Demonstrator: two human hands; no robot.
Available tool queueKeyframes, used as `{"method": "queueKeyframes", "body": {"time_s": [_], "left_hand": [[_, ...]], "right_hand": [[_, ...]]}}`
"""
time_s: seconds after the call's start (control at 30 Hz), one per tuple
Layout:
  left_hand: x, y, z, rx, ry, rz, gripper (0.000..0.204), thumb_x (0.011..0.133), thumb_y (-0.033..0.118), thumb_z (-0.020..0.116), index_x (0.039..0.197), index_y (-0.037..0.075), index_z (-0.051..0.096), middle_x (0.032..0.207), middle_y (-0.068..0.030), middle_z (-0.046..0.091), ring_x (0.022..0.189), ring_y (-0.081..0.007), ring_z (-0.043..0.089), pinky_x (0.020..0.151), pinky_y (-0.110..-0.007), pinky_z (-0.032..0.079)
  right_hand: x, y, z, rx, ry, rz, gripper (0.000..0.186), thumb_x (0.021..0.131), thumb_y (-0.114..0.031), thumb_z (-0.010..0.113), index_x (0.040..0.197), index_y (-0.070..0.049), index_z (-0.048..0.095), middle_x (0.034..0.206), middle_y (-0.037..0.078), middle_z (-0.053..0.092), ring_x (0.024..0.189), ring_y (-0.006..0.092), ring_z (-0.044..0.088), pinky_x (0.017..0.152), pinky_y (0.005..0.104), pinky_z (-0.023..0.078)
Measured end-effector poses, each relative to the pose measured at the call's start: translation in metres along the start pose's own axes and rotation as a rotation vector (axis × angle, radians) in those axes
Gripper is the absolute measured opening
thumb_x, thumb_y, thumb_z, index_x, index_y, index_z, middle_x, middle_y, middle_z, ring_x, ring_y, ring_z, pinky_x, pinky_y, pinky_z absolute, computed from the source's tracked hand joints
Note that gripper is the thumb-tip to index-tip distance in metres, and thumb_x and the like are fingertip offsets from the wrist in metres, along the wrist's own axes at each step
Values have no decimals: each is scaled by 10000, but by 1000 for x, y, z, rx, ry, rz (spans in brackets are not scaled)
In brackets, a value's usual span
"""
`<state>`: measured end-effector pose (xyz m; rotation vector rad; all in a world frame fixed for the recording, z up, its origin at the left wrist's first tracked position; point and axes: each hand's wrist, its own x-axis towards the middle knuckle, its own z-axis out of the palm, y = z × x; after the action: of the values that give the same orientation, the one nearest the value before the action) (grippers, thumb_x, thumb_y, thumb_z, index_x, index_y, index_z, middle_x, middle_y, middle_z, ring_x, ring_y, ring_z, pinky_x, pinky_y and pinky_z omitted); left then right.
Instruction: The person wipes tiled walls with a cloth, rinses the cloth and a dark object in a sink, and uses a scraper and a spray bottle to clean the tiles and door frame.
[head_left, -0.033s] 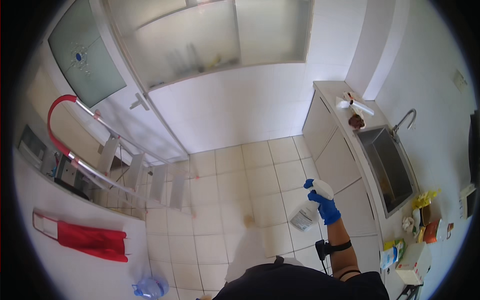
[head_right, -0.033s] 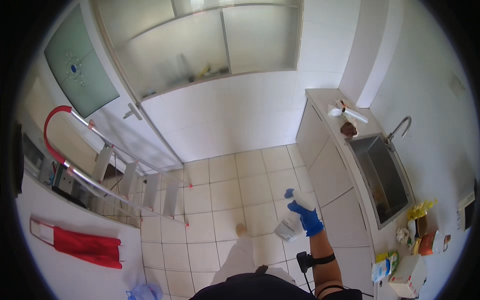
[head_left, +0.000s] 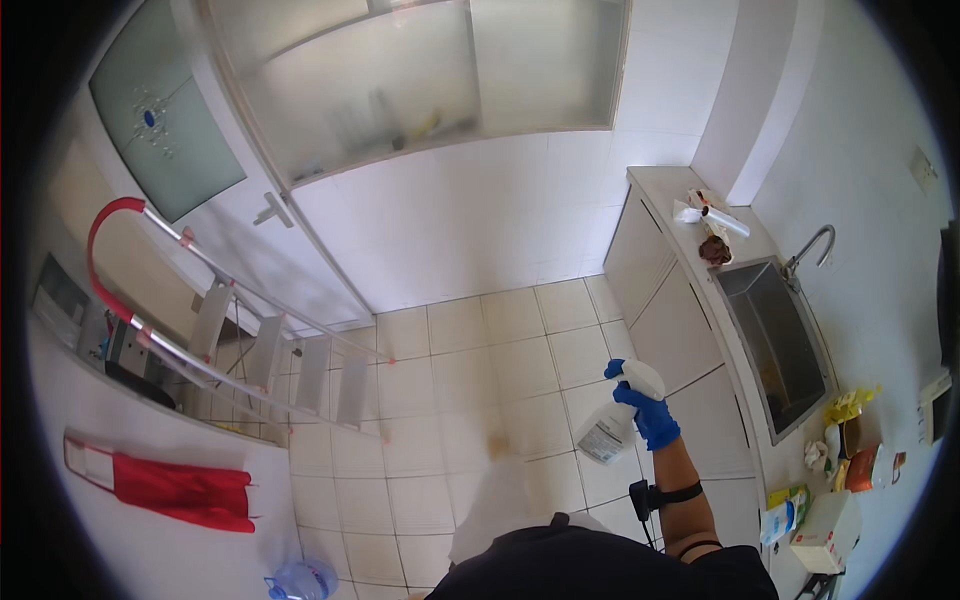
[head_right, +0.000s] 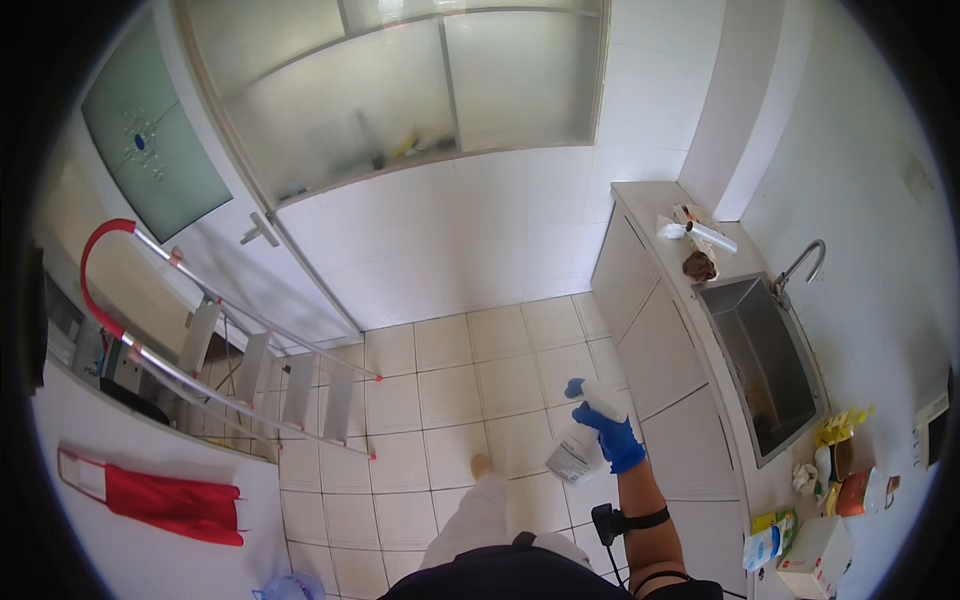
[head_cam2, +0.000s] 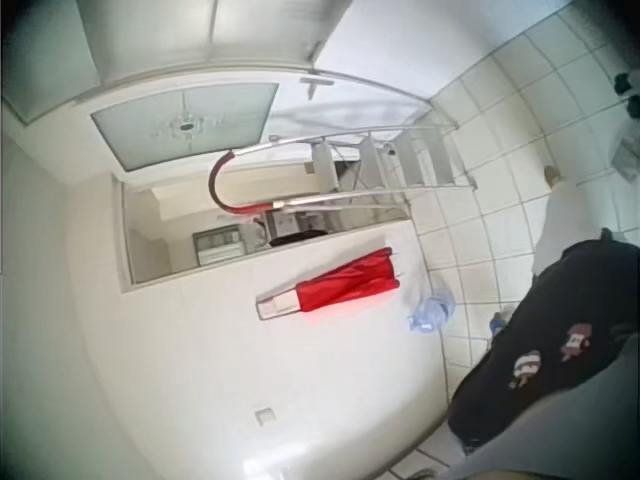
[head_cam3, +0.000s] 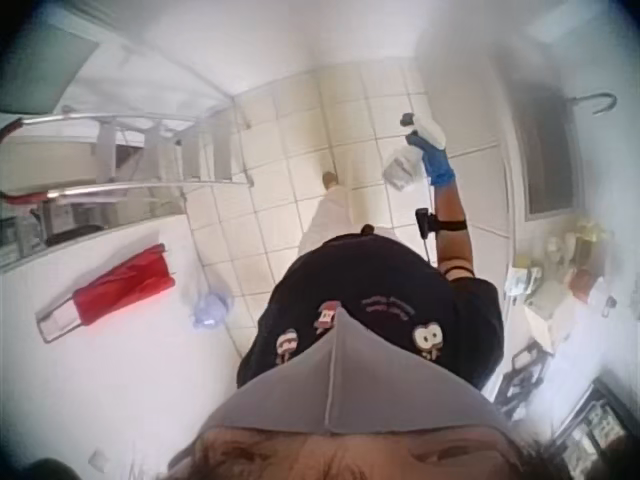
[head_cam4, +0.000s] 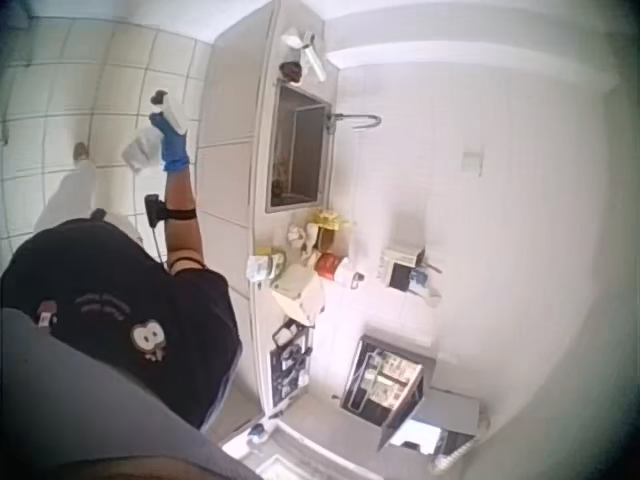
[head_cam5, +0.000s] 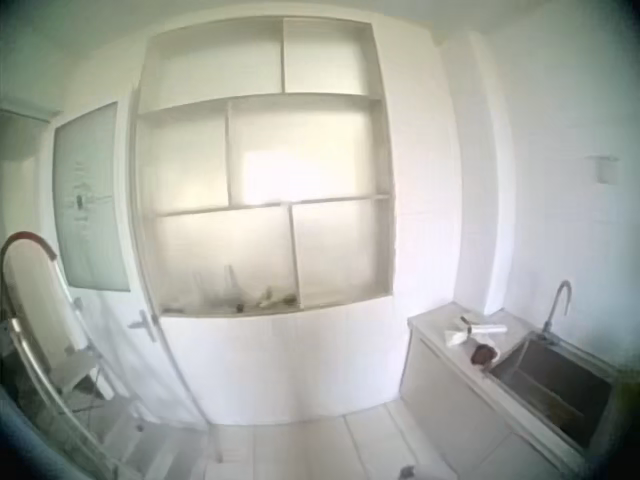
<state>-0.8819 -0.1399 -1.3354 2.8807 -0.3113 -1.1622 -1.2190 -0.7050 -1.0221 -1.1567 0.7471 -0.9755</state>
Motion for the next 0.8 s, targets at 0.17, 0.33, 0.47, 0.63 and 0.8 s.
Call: {"method": "queueKeyframes", "body": {"time_s": [0.17,0.33,0.47,0.63,0.8], "left_hand": [[86,85,-29,387,59,184,236,835,232,498,931,33,581,952,-208,616,929,-363,578,797,-422,477],[95,340,-173,-794,348,218,290,876,236,492,1009,-8,572,944,-135,587,849,-225,545,776,-342,444],[108,432,-228,-853,464,388,222,870,191,487,938,-1,576,874,-79,562,799,-185,519,765,-319,435],[82,478,-211,-642,538,243,213,844,178,521,919,2,615,894,-124,620,829,-226,574,776,-338,457],[64,486,-190,-617,415,28,263,854,224,526,895,-27,595,858,-128,600,782,-222,554,724,-347,460]], "right_hand": [[149,-7,14,-105,32,73,253,784,-57,608,1037,-41,593,964,19,594,792,76,519,692,215,423],[291,-4,-24,-256,176,-38,209,799,-60,628,1005,-36,604,944,13,591,835,92,526,732,233,428],[411,30,-45,-455,230,-262,188,828,-81,618,1012,-40,607,968,36,616,883,104,548,741,237,435],[538,63,-54,-888,269,-541,190,693,-110,677,864,-72,604,789,59,594,776,257,492,679,358,438],[592,92,-61,-906,184,-282,178,697,-157,683,823,-65,597,773,68,584,753,252,478,671,361,423]]}}
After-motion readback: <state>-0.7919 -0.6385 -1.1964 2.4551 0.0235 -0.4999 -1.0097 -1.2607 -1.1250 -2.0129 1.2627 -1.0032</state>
